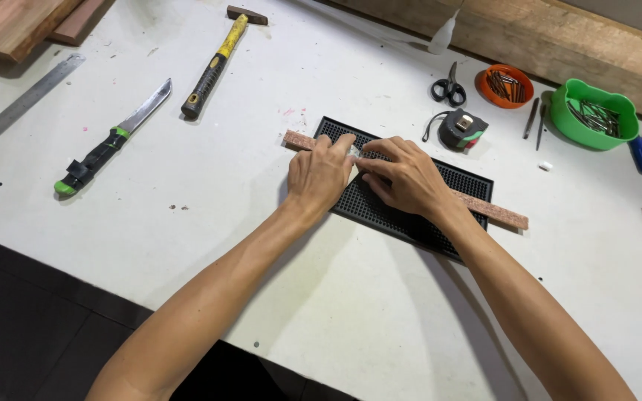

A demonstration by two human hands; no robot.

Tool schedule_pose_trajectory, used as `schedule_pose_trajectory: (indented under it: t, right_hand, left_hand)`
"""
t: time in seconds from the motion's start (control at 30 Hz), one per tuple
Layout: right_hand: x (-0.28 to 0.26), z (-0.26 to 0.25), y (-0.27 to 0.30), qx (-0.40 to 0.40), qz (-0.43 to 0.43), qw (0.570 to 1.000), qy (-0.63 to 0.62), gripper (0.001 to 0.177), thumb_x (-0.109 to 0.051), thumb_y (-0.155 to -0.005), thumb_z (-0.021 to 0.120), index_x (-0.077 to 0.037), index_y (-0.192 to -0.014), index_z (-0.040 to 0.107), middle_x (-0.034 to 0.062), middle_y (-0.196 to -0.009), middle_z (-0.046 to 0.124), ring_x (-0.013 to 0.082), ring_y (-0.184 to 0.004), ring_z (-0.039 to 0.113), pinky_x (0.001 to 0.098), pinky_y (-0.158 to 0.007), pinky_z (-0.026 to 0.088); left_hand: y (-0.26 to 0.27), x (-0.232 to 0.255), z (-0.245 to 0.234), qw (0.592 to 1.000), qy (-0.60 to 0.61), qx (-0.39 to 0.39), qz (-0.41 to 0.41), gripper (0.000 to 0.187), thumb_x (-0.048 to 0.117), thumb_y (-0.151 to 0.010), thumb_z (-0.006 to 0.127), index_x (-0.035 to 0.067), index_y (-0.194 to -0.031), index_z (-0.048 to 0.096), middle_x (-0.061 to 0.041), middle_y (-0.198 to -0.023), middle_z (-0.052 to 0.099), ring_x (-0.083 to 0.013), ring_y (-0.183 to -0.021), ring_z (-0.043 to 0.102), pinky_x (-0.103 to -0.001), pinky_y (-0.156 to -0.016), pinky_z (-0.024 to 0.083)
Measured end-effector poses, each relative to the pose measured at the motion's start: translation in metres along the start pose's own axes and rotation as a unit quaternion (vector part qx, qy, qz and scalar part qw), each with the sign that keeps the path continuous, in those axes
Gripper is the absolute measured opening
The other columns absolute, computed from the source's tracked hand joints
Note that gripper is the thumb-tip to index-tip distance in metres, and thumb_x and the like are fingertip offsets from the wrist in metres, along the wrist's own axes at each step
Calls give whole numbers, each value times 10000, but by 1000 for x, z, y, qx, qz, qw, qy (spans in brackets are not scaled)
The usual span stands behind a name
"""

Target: The recorder sands a small strip of wood on a workbench after measuring it.

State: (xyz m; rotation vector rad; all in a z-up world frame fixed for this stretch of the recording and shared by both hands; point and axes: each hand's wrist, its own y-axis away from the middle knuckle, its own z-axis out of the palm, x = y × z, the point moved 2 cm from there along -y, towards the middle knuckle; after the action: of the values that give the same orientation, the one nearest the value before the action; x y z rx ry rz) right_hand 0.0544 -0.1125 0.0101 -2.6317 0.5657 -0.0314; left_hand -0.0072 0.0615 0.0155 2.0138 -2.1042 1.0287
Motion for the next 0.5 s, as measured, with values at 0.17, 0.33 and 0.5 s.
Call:
schedule_pose_trajectory:
  t: [0.17, 0.33, 0.5]
  right_hand:
    - [1, -1, -20, -37, -13, 999, -21, 287, -278, -930, 701, -147, -1176, 772, 69, -1241, 686, 236, -1096, 621, 413, -984, 515]
    - [-1, -4, -20, -66, 1, 997, -36, 301, -312, -918, 707, -142, -1158, 771, 49, -1228, 689, 229, -1108, 607, 415, -993, 505]
    - [4, -15, 7, -73, 24, 997, -13, 352, -348, -903, 718, -126, -1173, 762, 49, -1228, 693, 234, -1130, 607, 411, -1001, 513]
  left_hand:
    - [-11, -24, 14, 999, -37, -4, -8, 301, 257, -918, 709, 115, -1179, 755, -164, -845, 706, -203, -547, 657, -330, -468, 513]
    - [-11, -31, 20, 999, -26, -6, -21, 283, 296, -906, 707, 142, -1131, 785, -127, -802, 707, -190, -625, 631, -358, -552, 506]
    - [-7, -7, 39, 998, -56, -17, 32, 253, 296, -937, 699, 96, -1062, 790, -132, -769, 687, -165, -578, 586, -339, -551, 476]
